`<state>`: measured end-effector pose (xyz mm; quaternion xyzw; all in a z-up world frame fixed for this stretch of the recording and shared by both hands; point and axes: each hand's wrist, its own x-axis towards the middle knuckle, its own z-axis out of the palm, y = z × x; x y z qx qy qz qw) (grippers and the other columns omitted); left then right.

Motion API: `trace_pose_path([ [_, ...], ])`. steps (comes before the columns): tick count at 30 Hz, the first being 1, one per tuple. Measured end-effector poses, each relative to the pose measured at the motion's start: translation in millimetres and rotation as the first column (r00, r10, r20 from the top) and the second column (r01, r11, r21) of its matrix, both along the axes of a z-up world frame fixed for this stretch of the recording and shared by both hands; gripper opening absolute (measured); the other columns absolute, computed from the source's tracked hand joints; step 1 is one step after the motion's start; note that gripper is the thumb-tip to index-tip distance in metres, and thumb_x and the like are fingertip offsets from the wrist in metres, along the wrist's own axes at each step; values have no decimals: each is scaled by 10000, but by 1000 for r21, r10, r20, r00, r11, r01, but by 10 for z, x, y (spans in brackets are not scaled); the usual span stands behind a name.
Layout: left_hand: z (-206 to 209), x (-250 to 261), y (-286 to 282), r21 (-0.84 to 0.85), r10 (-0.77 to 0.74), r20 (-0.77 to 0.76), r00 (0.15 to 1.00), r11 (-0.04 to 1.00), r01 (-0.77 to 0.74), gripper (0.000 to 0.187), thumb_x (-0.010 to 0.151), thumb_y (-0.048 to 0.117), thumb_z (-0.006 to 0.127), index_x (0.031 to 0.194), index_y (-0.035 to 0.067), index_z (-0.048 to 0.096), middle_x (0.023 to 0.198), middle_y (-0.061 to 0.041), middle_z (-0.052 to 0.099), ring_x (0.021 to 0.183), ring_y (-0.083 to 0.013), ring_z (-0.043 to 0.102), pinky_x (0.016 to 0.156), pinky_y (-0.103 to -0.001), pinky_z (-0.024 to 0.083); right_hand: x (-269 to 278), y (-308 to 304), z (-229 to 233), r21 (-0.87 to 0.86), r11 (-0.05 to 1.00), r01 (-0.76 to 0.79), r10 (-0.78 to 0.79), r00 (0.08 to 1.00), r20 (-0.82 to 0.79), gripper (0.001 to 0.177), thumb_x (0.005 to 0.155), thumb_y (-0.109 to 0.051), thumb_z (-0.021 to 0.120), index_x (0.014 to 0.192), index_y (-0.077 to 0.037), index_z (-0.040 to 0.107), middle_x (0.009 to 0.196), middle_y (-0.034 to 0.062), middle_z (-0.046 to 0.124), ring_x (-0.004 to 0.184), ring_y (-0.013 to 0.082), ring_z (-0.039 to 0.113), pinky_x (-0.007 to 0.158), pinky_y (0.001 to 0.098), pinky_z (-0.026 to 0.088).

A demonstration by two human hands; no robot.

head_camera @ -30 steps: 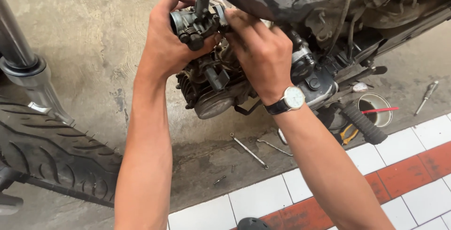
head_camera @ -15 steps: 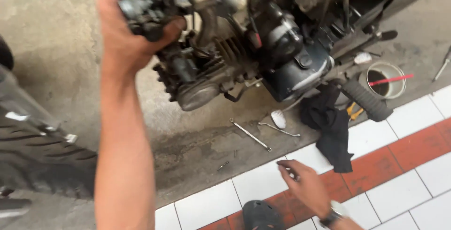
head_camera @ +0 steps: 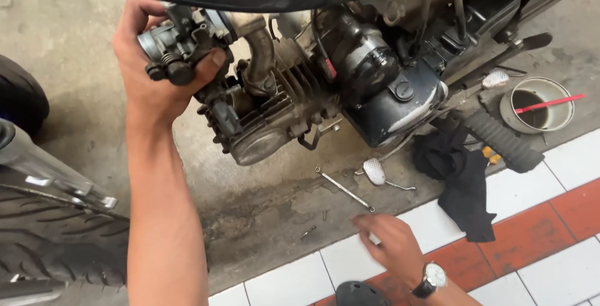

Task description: Installing and securing a carburetor onto a motorcycle engine.

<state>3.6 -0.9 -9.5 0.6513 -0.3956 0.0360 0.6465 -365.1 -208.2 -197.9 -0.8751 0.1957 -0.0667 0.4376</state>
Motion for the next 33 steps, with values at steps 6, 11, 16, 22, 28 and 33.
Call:
trace_pose_path([
  [6,-6,-16,8,-19,-10,14,1000,1000,11,460,908,101,920,1127,40,520,1010,-49,682,887,-83,644,821,-230,565,1377,67,2043,-712,694,-106,643,537,547,391,920,33,705,1304,35,632,1231,195,710,1068,303,740,824,377,620],
  [11,-113,12,0,-101,-84,-12,996,991,83,473,875,75,906,1146,48,519,1021,-46,691,895,-82,673,798,-230,582,2245,162,2203,-825,557,97,552,699,455,486,987,-20,684,1458,34,577,1345,146,647,1218,282,668,1042,366,561],
  [16,-193,86,40,-81,-37,38,999,996,40,471,892,54,912,1151,27,520,1025,-50,697,906,-78,669,798,-223,574,2547,247,2062,-808,573,141,523,696,493,551,934,-19,699,1471,-41,577,1353,111,662,1124,261,660,999,380,545],
  [22,-224,54,96,-86,-14,23,1000,996,16,456,873,45,897,1147,25,533,1021,-51,692,910,-77,665,800,-227,575,2618,242,2056,-758,650,49,533,682,501,507,965,-52,769,1439,-76,591,1242,105,688,1094,297,661,962,411,538],
  [28,-140,-437,340,-161,-20,-3,1000,987,20,508,832,65,889,1171,56,511,1301,-154,675,1061,-124,691,951,-276,596,2109,400,2269,-622,781,-60,505,647,571,552,946,-42,857,1422,-19,580,1317,177,672,1209,323,689,1062,393,577],
  [33,-184,-899,563,-359,-124,-134,983,931,68,538,814,109,909,1167,79,505,1356,-212,669,1182,-217,715,1038,-366,629,1558,397,2129,-179,960,-218,281,690,668,514,981,23,852,1411,42,571,1299,154,698,1173,207,717,1058,301,612],
])
